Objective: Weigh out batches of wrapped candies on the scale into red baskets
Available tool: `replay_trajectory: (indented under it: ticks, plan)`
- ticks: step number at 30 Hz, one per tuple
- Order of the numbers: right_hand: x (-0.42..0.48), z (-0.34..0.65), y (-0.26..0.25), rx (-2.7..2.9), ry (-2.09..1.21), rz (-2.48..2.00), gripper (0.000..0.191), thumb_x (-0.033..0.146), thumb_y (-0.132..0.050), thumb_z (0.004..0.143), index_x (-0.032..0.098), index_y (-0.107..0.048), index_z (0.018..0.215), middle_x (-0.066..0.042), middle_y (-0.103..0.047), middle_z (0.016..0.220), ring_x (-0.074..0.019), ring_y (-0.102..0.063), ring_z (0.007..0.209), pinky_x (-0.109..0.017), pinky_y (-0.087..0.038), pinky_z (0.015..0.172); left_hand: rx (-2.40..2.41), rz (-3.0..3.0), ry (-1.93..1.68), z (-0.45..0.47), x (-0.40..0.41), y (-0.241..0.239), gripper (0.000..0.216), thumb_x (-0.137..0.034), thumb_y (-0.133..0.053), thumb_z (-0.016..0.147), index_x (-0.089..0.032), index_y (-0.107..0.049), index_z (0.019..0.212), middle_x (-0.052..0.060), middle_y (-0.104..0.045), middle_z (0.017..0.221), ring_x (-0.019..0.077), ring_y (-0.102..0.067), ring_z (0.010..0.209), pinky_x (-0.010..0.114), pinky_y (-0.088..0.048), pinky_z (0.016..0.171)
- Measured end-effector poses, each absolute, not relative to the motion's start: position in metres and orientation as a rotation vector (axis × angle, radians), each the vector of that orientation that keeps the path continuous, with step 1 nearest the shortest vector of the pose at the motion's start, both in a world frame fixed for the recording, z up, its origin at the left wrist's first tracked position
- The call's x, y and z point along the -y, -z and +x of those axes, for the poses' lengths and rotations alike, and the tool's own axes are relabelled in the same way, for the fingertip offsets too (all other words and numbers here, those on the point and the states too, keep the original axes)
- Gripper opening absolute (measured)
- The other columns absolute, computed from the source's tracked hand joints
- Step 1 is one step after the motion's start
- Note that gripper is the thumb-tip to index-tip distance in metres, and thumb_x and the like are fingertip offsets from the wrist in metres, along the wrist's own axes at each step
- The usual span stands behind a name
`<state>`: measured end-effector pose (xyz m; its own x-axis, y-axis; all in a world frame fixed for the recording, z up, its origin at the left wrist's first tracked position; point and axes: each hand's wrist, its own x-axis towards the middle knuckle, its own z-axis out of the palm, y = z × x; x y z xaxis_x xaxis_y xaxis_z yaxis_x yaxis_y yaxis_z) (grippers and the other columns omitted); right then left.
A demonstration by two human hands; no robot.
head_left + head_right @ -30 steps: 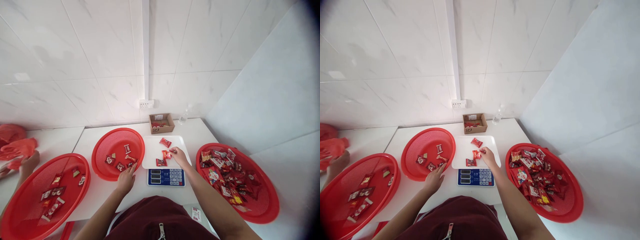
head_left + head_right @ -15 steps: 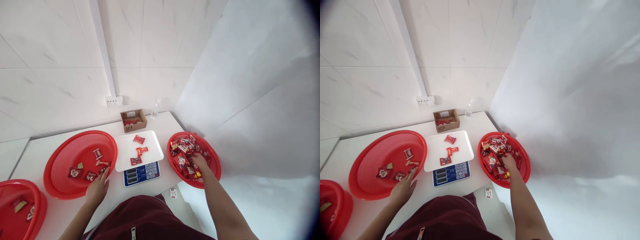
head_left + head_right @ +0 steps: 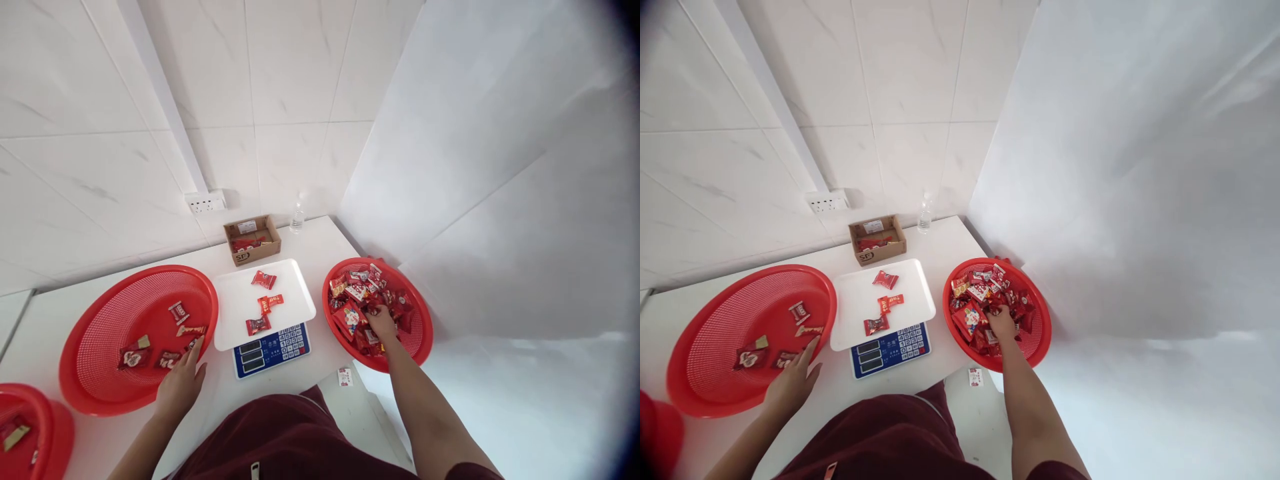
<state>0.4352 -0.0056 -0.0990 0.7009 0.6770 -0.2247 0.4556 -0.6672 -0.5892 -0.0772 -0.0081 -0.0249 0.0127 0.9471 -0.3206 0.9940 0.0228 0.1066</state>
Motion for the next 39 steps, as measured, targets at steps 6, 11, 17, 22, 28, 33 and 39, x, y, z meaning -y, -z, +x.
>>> replay_trajectory:
  ticks: [6, 11, 17, 22, 28, 33, 39]
  plan:
    - [0.005, 0.439, 0.076, 0.708, -0.525, -2.436, 0.055, 0.051, -0.056, 0.07, 0.016, -0.055, 0.113, -0.016, -0.067, 0.103, -0.0304, -0.062, 0.095, -0.04, -0.045, 0.082, -1.993, 2.003, 0.234, -0.076, 0.007, 0.026, 0.055, -0.029, -0.026, 0.092, -0.014, -0.025, 0.146, 0.016, -0.055, 0.13, 0.0287, -0.056, 0.112, 0.039, -0.048, 0.083]
    - [-0.009, 0.426, 0.049, 0.557, -0.319, -2.177, 0.061, 0.054, -0.059, 0.07, 0.015, -0.052, 0.116, -0.014, -0.064, 0.109, -0.0262, -0.06, 0.095, -0.037, -0.045, 0.084, -1.992, 1.995, 0.235, -0.075, 0.008, 0.024, 0.055, -0.026, -0.029, 0.092, -0.015, -0.025, 0.145, 0.016, -0.054, 0.131, 0.0267, -0.058, 0.108, 0.038, -0.047, 0.083]
    - [-0.045, 0.328, 0.035, 0.981, -0.743, -1.756, 0.052, 0.052, -0.061, 0.072, 0.018, -0.055, 0.111, -0.007, -0.065, 0.1, -0.0209, -0.061, 0.087, -0.036, -0.049, 0.08, -2.024, 2.014, 0.256, -0.074, 0.011, 0.023, 0.055, -0.024, -0.036, 0.091, -0.019, -0.026, 0.145, 0.014, -0.056, 0.127, 0.0245, -0.059, 0.106, 0.035, -0.046, 0.084]
    - [-0.066, 0.246, 0.039, 1.621, -0.92, -1.741, 0.044, 0.042, -0.055, 0.078, 0.021, -0.056, 0.117, -0.009, -0.063, 0.109, -0.0227, -0.06, 0.101, -0.038, -0.045, 0.09, -1.984, 1.995, 0.245, -0.075, 0.013, 0.019, 0.057, -0.022, -0.039, 0.09, -0.018, -0.025, 0.145, 0.013, -0.056, 0.129, 0.0235, -0.057, 0.109, 0.033, -0.044, 0.086]
    - [-0.106, 0.199, 0.039, 1.958, -0.67, -1.932, 0.06, 0.044, -0.05, 0.084, 0.019, -0.04, 0.138, -0.014, -0.032, 0.148, -0.0297, -0.023, 0.138, -0.045, -0.027, 0.108, -1.966, 1.991, 0.231, -0.077, 0.013, 0.019, 0.058, -0.021, -0.04, 0.089, -0.018, -0.024, 0.146, 0.013, -0.056, 0.127, 0.0233, -0.057, 0.109, 0.032, -0.044, 0.085]
    - [-0.122, 0.165, 0.03, 2.224, -0.826, -1.844, 0.056, 0.049, -0.048, 0.084, 0.028, -0.042, 0.136, -0.007, -0.027, 0.152, -0.0325, -0.013, 0.141, -0.058, -0.018, 0.107, -1.963, 2.0, 0.217, -0.079, 0.014, 0.022, 0.06, -0.02, -0.042, 0.088, -0.018, -0.025, 0.145, 0.012, -0.058, 0.124, 0.024, -0.057, 0.108, 0.033, -0.044, 0.085]
    - [-0.103, 0.167, 0.015, 2.434, -0.807, -1.58, 0.03, 0.048, -0.05, 0.083, 0.029, -0.069, 0.096, -0.001, -0.039, 0.146, -0.0292, -0.012, 0.142, -0.06, -0.007, 0.108, -1.962, 2.026, 0.186, -0.081, 0.018, 0.025, 0.06, -0.019, -0.042, 0.088, -0.021, -0.025, 0.145, 0.011, -0.058, 0.123, 0.0225, -0.056, 0.109, 0.032, -0.043, 0.087]
